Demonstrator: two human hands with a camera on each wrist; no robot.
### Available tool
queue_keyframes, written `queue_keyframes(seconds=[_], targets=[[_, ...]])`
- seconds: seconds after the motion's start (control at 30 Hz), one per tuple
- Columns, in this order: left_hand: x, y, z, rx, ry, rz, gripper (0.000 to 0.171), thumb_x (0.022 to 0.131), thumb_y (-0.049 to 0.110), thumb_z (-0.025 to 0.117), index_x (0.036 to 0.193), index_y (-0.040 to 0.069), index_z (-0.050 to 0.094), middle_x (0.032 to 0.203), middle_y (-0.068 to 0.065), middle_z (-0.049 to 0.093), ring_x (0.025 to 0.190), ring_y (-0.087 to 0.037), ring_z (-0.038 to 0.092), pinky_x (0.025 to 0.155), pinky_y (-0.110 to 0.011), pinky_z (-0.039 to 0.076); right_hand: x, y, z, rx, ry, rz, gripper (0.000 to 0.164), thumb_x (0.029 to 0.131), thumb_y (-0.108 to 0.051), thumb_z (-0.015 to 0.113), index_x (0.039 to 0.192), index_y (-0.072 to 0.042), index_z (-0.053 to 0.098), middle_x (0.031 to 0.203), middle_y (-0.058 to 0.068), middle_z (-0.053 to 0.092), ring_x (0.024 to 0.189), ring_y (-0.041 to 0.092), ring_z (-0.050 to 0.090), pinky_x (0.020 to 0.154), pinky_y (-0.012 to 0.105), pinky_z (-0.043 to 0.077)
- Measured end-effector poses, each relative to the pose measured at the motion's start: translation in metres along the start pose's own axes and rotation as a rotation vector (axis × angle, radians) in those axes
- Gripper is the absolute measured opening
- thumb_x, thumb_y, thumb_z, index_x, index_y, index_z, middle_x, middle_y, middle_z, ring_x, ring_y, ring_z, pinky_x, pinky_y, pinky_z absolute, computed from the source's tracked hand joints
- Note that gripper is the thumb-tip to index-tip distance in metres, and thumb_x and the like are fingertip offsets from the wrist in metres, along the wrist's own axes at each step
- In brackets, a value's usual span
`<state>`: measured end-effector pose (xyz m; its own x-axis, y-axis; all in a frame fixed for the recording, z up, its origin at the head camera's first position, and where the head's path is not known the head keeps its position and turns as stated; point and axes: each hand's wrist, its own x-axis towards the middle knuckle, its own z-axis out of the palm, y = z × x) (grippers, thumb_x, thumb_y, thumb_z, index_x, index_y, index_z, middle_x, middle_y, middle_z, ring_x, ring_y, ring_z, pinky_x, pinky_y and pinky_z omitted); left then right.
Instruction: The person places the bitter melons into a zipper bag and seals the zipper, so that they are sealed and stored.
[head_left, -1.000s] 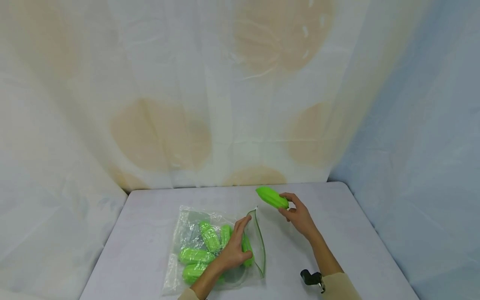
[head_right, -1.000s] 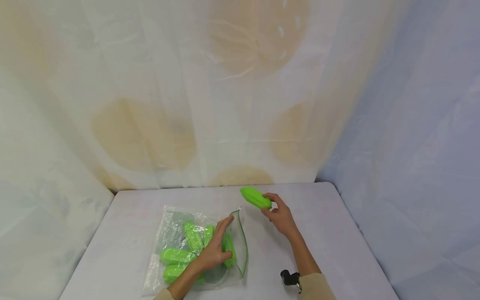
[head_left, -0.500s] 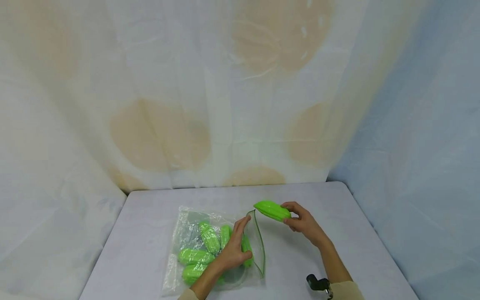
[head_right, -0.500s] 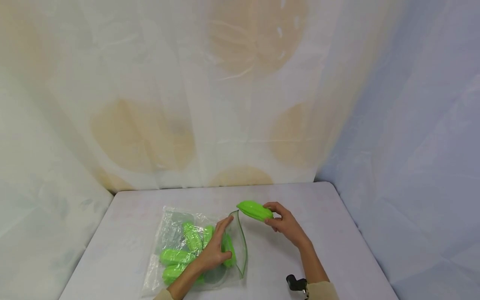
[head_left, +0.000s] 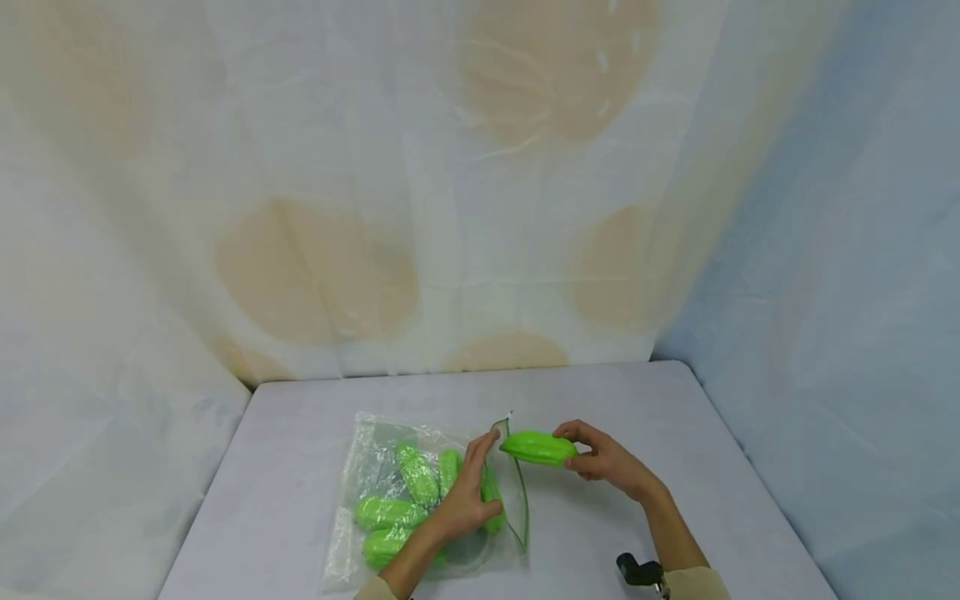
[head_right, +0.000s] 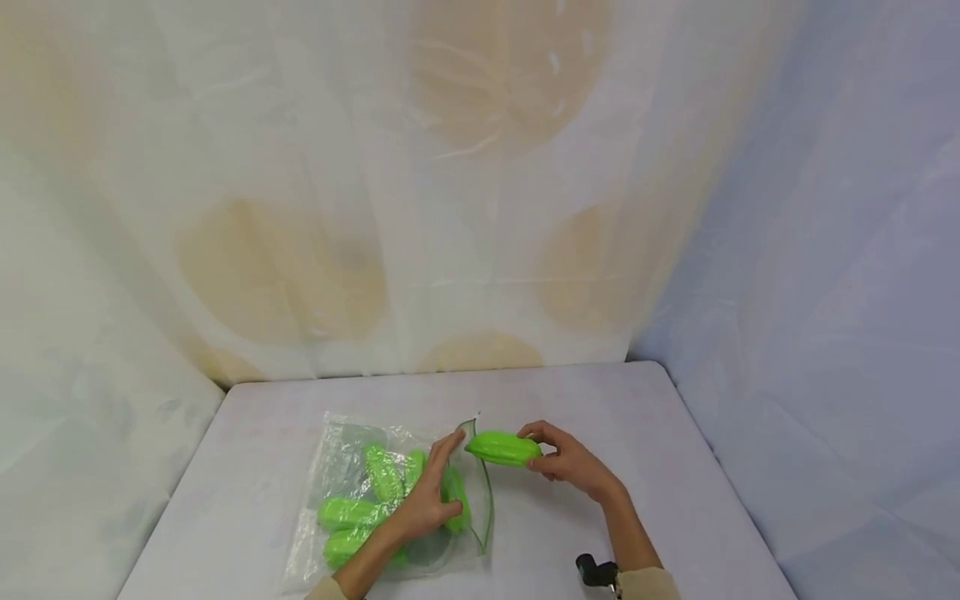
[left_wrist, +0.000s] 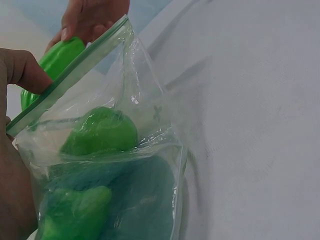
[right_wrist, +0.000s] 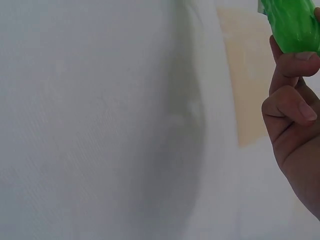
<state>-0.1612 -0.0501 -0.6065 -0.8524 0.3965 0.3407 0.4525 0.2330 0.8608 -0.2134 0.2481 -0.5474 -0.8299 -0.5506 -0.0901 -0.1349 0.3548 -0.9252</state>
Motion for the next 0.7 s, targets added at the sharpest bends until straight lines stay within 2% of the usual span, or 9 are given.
queue_keyframes(seconds=[0.23,0.43,0.5,0.7], targets=[[0.000,0.002,-0.001,0.005,-0.007,-0.017,0.113,0.066,-0.001,0.064,0.162,0.027,0.012,0.161,0.000,0.020,0.148,-0.032,0.027,0.109,-0.051,0.036,0.004,-0.002,0.012,0.013,-0.033,0.024,0.042,0.093,-0.022,0.072,0.132,-0.020,0.057,0.129,0.014,0.053,0.063,0.013,0.050,0.056,0.031,0.045],[0.001,0.003,-0.002,0.016,-0.007,-0.024,0.110,0.066,0.000,0.065,0.162,0.016,0.014,0.161,-0.001,0.020,0.146,-0.031,0.029,0.108,-0.050,0.038,0.008,0.000,0.023,-0.033,-0.057,0.021,0.042,0.092,-0.023,0.073,0.132,-0.021,0.057,0.128,0.013,0.053,0.070,0.029,0.060,0.059,0.031,0.048],[0.001,0.004,-0.002,0.013,-0.008,-0.025,0.110,0.066,0.000,0.065,0.162,0.016,0.014,0.161,-0.002,0.020,0.146,-0.031,0.029,0.108,-0.050,0.038,0.010,0.001,0.027,-0.047,-0.059,0.030,0.043,0.092,-0.025,0.073,0.131,-0.023,0.057,0.128,0.012,0.054,0.073,0.034,0.062,0.061,0.032,0.050],[0.001,0.003,-0.001,0.012,-0.010,-0.037,0.110,0.066,0.001,0.065,0.162,0.017,0.014,0.161,-0.002,0.020,0.146,-0.033,0.029,0.108,-0.052,0.037,0.012,0.005,0.035,-0.068,-0.058,0.047,0.042,0.090,-0.028,0.075,0.129,-0.026,0.059,0.127,0.012,0.056,0.076,0.031,0.063,0.064,0.034,0.051]])
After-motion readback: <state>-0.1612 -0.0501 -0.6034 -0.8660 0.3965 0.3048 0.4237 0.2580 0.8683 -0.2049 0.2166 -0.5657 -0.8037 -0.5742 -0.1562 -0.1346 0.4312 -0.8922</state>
